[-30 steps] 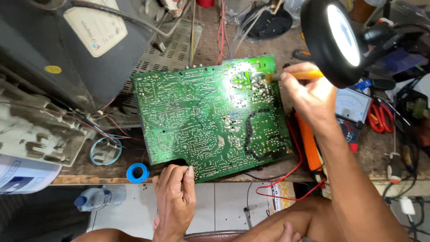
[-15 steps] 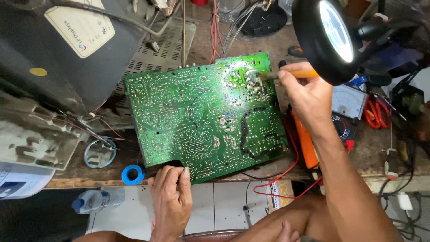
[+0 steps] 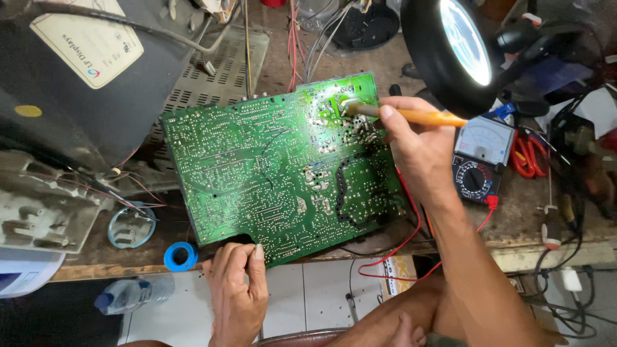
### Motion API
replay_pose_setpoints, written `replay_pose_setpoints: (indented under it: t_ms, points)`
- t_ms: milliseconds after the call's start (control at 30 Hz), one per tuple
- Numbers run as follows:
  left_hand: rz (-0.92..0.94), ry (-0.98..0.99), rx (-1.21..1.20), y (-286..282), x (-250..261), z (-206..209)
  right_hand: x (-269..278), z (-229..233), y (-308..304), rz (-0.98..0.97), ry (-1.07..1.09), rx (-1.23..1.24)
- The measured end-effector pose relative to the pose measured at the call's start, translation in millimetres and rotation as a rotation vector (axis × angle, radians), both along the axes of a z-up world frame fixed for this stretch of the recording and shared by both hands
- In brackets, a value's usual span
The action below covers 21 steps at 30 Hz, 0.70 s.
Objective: The person scrapes a green circuit board with a utility knife, then uses a soldering iron and solder wire to solder various points on the board. The person works while sitting on the floor in a cluttered workspace.
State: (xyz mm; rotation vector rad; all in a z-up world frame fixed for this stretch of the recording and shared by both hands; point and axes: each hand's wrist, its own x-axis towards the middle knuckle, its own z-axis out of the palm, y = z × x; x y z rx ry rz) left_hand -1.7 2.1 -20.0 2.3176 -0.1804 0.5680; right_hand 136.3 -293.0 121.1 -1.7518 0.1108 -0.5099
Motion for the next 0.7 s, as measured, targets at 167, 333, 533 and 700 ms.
replay_pose_setpoints:
  t_ms: [167,333,533,700]
  points:
    - [0.013,0.004,0.007,-1,0,-2,-20,-27,-53,0.027,-0.339,-0.687]
    - [0.022,-0.006,0.015,-3,-1,1,-27,-60,-105,0.1,-0.235,-1.163]
    - [0.01,0.017,0.006,-2,-2,2,-37,-63,-141,0.034,-0.224,-1.388]
    - [0.007,-0.015,0.006,-3,1,2,-48,-74,-180,-0.117,-0.107,-1.44]
